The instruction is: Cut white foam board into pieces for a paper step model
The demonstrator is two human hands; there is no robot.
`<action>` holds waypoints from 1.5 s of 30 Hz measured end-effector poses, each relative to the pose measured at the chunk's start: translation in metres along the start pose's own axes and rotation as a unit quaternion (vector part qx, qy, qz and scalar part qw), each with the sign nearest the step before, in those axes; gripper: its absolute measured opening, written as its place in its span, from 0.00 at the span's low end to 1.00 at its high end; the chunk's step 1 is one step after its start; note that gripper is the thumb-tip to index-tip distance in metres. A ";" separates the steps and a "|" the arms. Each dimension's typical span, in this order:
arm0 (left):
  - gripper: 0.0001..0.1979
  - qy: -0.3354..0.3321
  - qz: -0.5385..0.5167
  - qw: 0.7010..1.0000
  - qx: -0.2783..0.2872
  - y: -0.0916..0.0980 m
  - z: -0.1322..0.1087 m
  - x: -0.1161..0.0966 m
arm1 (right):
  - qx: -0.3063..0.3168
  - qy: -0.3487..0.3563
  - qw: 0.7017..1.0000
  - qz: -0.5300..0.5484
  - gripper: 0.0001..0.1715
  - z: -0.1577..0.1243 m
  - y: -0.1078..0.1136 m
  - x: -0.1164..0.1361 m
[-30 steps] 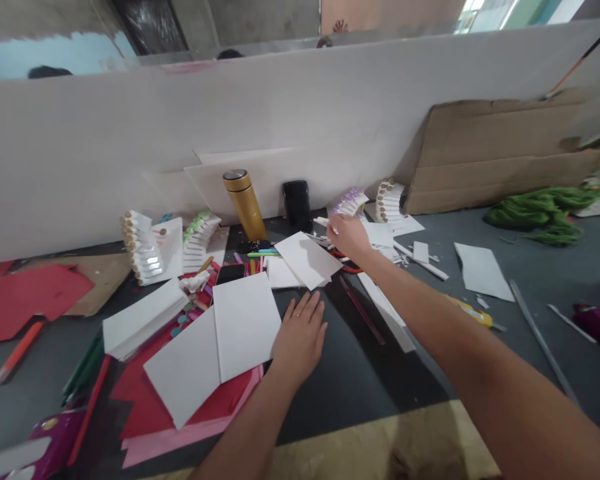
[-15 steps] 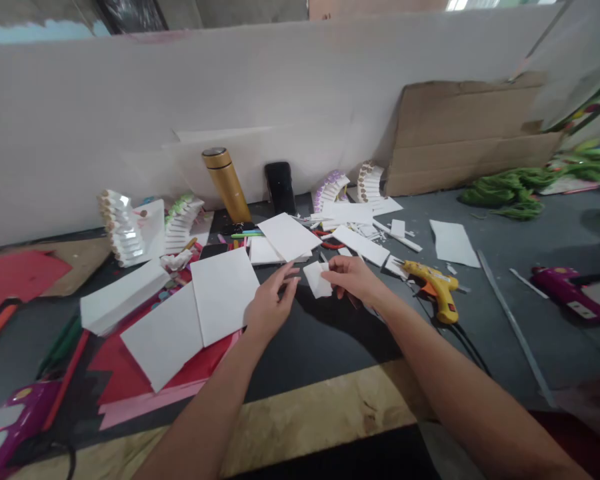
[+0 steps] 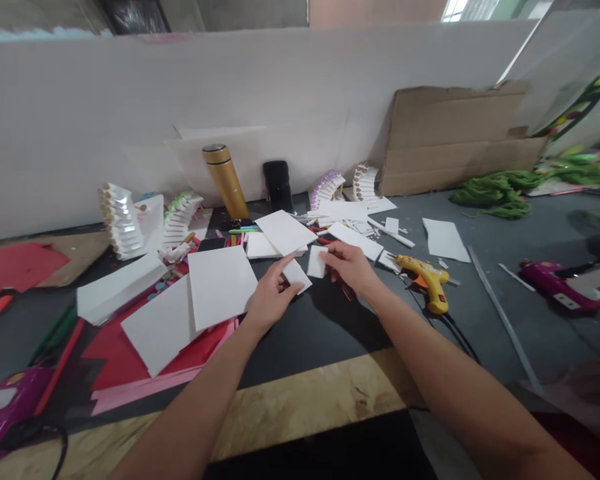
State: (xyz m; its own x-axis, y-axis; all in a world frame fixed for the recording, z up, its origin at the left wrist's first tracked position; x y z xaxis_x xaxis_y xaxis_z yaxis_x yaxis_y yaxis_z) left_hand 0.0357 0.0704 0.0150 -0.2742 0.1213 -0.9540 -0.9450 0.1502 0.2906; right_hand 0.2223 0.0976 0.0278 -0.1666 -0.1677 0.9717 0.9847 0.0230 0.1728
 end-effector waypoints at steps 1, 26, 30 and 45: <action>0.33 0.005 0.010 1.000 -0.008 0.003 0.000 0.000 | -0.038 0.009 0.999 -0.026 0.16 0.002 0.013 0.000; 0.25 0.036 -0.129 0.990 -0.049 0.013 0.002 -0.003 | -0.021 -0.115 0.948 0.295 0.09 -0.001 0.014 -0.006; 0.17 0.038 -0.171 0.984 -0.039 0.010 0.004 0.001 | 0.024 -0.101 0.942 0.320 0.15 -0.002 -0.003 -0.004; 0.12 0.035 -0.203 0.971 -0.121 0.022 0.005 0.007 | -0.185 -0.076 0.947 0.251 0.13 0.004 0.046 -0.017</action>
State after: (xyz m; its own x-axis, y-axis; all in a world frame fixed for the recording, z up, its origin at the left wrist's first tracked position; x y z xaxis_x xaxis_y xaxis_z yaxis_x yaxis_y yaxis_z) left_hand 0.0137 0.0789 0.0155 0.1258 0.0315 -0.9916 -0.9897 -0.0642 -0.1276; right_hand 0.2701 0.1059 0.0198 0.3488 -0.0823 0.9336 0.8879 -0.2898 -0.3573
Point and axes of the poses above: each hand's wrist, its own z-axis towards the middle knuckle, its own y-axis out of the back of the hand, x = y × z, the point moved 8 cm from there along z, towards the middle knuckle, and after that the axes turned 4 degrees about y, right-handed, at the moved point
